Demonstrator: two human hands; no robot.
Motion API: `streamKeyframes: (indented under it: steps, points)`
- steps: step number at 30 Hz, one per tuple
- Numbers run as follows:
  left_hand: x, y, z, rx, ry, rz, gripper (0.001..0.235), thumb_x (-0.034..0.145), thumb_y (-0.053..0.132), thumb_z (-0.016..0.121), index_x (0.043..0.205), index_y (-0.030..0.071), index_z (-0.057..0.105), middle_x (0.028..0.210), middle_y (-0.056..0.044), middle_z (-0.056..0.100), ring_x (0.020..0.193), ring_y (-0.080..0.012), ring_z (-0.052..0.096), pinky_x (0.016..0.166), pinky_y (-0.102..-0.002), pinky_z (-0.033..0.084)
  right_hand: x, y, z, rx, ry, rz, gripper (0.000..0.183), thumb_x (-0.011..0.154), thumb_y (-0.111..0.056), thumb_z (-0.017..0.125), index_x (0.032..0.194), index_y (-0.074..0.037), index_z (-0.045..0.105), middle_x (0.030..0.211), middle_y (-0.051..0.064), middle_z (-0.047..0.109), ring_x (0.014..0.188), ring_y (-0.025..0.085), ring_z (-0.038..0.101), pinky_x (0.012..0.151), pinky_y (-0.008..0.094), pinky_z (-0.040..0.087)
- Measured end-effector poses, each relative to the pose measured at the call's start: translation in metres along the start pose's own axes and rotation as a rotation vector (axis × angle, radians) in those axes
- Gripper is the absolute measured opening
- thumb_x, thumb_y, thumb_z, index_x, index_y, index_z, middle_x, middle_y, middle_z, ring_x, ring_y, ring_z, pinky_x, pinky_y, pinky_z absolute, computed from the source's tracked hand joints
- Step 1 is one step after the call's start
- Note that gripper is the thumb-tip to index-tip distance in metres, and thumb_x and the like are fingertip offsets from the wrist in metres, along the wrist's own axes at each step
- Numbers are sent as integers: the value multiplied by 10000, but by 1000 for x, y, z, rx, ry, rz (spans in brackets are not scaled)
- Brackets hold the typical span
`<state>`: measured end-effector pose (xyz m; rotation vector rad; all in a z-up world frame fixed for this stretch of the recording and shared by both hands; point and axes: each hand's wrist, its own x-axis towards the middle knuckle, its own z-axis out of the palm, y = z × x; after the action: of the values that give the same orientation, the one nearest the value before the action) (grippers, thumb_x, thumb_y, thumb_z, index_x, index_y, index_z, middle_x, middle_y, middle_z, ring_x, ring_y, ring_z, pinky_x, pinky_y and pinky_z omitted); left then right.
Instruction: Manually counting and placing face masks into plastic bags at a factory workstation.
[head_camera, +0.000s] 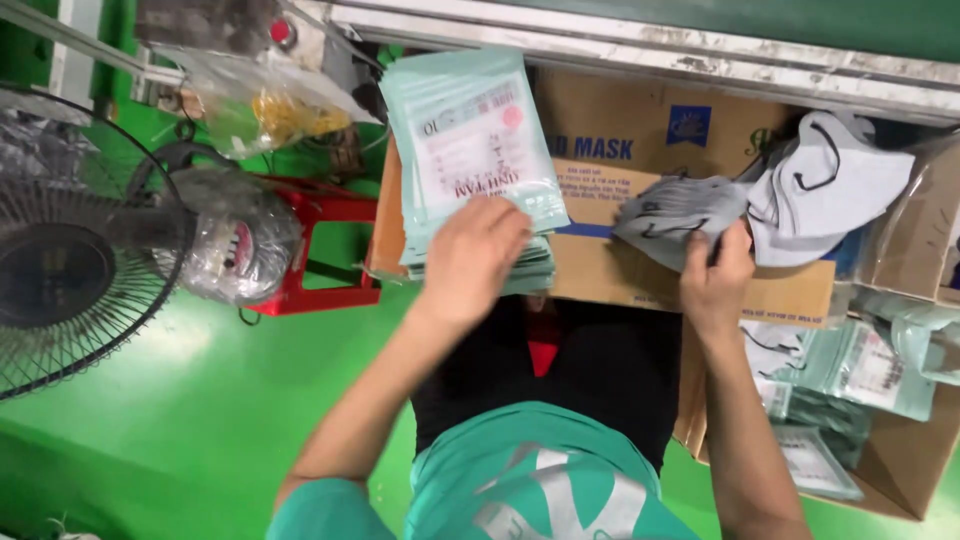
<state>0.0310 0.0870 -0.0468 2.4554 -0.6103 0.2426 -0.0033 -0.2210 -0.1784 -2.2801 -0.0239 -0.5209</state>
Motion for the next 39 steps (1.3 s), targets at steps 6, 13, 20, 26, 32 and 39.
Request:
streamKeyframes:
  steps: [6,13,20,26,32,39]
  points:
    - [0,-59,38,262,-237,92,99,807,51,654,906,43,656,927,-102,647,943,-300,673,733,-424,568,26,-31,0,631,84,240,142,1178,-53,496,1291,16,548,1009,-4,583,839,32,472,758,184,391]
    - [8,-66,38,295,-241,222,75,772,39,650,847,42,643,909,-101,654,939,-280,685,709,-389,587,39,-86,13,861,-69,211,242,1156,-60,448,1365,21,539,1218,22,657,1087,62,596,1002,214,474]
    - [5,-75,44,389,-213,161,100,775,48,666,874,42,673,872,-102,674,848,-272,699,680,-382,591,34,-86,15,924,-119,210,270,1159,-70,462,1401,24,534,1273,41,650,1150,76,592,1060,237,464]
    - [9,-72,53,443,-281,252,113,736,58,676,845,42,697,894,-111,676,880,-264,701,657,-366,597,33,-76,21,1066,-83,347,298,1161,-103,452,1420,15,539,1299,51,658,1167,97,613,1053,258,484]
    - [16,-76,57,506,-306,342,189,737,56,677,915,1,705,947,-136,661,922,-273,682,655,-361,595,28,-62,50,1233,-104,504,318,1117,-105,512,1413,9,543,1276,58,671,1145,125,639,1012,278,519]
    - [16,-23,8,132,155,285,183,810,-1,653,989,-28,629,1018,-109,609,939,-278,633,720,-365,551,48,-133,46,912,-193,337,421,901,-69,751,1258,2,540,1077,55,678,1000,119,644,879,252,537]
